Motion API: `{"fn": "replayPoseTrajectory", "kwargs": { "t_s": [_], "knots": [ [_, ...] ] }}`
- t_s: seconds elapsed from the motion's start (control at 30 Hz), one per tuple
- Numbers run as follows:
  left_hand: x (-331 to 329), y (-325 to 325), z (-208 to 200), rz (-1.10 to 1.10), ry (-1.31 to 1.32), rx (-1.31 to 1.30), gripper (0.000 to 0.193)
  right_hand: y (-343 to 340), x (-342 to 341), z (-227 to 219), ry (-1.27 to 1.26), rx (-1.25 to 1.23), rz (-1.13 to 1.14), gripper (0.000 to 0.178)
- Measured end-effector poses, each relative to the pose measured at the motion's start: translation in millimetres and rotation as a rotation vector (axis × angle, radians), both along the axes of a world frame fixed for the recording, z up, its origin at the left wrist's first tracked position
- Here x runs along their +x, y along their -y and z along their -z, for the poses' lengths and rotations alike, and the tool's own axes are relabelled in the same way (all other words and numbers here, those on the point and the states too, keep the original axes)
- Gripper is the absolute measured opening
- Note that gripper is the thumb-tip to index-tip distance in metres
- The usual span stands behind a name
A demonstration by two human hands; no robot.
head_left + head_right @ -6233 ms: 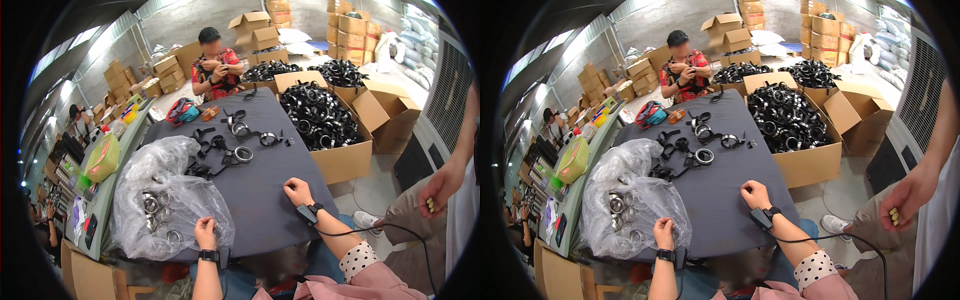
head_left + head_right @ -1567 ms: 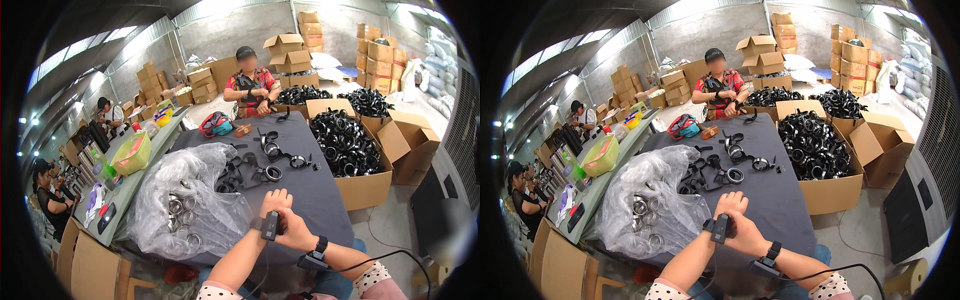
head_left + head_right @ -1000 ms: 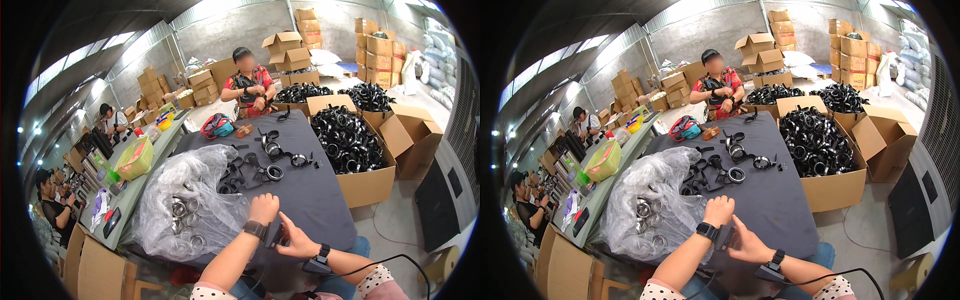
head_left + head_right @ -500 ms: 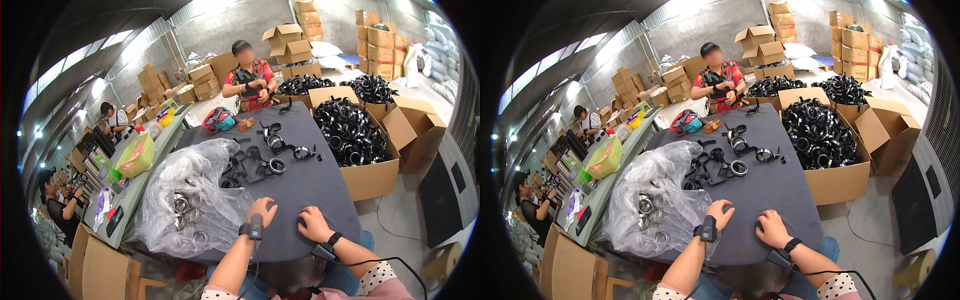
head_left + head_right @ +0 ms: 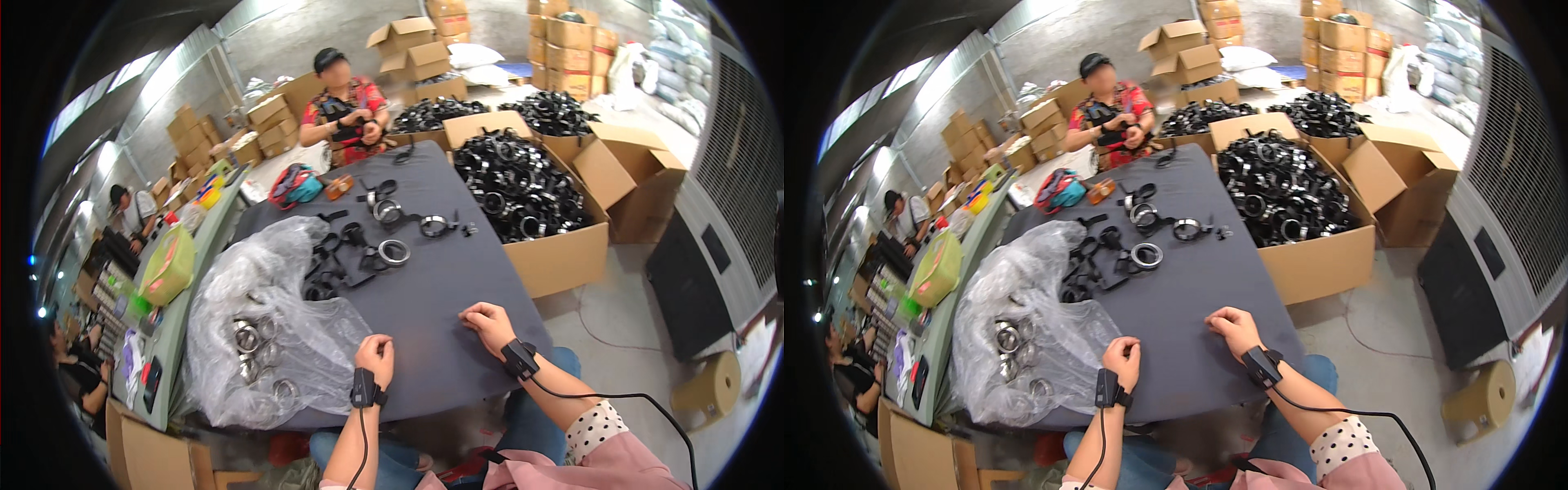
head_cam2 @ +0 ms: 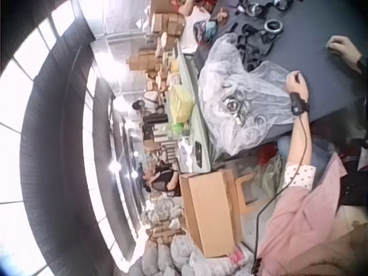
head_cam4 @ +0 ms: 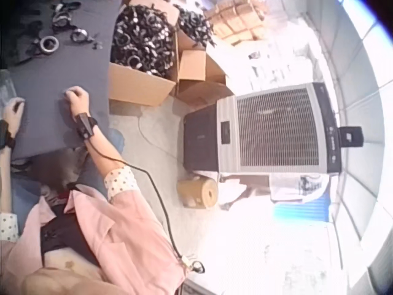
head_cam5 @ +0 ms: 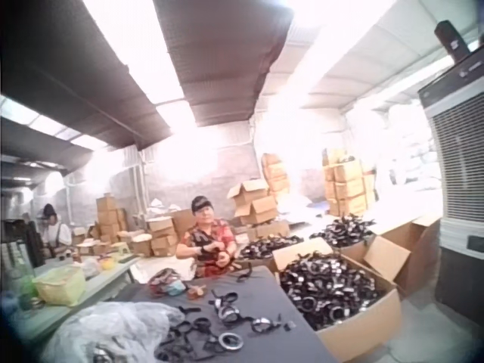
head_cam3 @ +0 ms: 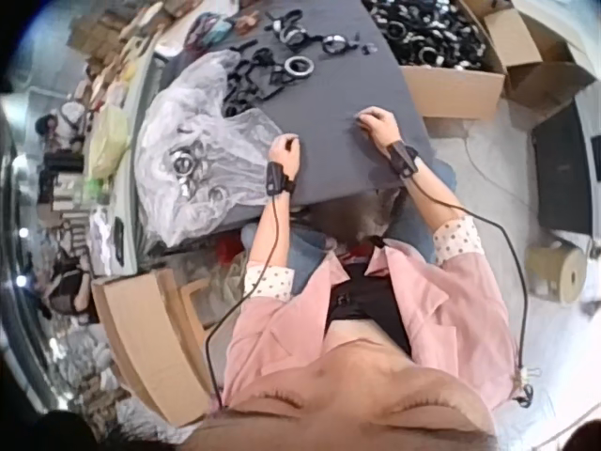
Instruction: Assembling plastic and metal ring components at a factory workstation.
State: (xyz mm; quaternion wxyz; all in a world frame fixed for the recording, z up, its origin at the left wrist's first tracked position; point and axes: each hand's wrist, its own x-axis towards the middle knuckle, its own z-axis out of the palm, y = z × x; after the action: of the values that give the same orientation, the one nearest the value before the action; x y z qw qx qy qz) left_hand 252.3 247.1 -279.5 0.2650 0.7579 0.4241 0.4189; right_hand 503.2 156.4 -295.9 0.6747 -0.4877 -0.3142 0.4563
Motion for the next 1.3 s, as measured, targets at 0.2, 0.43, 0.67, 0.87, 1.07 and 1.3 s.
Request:
{"fn": "replayPoseTrajectory", "kwargs": {
  "t_s": [0.2, 0.43, 0.67, 0.87, 1.07, 1.3],
  "knots": [
    [-2, 0, 5, 0.04, -0.044, 0.087, 0.006, -2, 5, -2, -0.433, 0.096, -0.076, 0.006],
    [0, 4, -1, 0.034, -0.053, 0.052, 0.006, 1, 4, -3, -0.406, 0.079, -0.077, 0.005],
    [4, 3, 0, 0.032, -0.044, 0.072, 0.006, 4, 5, -4, -0.288, 0.022, -0.087, 0.007],
    [-14, -5, 7, -0.014, -0.123, 0.211, 0.009, -1, -17, -28, 0.051, -0.131, -0.109, 0.011],
    [-15, -23, -19, 0.218, 0.057, -0.294, 0.018, 13, 15, -20, -0.117, 0.021, -0.109, 0.007],
    [-134, -106, -96, 0.047, 0.312, -0.355, 0.015, 3, 30, 2, -0.131, 0.087, -0.306, 0.008]
  ]
}}
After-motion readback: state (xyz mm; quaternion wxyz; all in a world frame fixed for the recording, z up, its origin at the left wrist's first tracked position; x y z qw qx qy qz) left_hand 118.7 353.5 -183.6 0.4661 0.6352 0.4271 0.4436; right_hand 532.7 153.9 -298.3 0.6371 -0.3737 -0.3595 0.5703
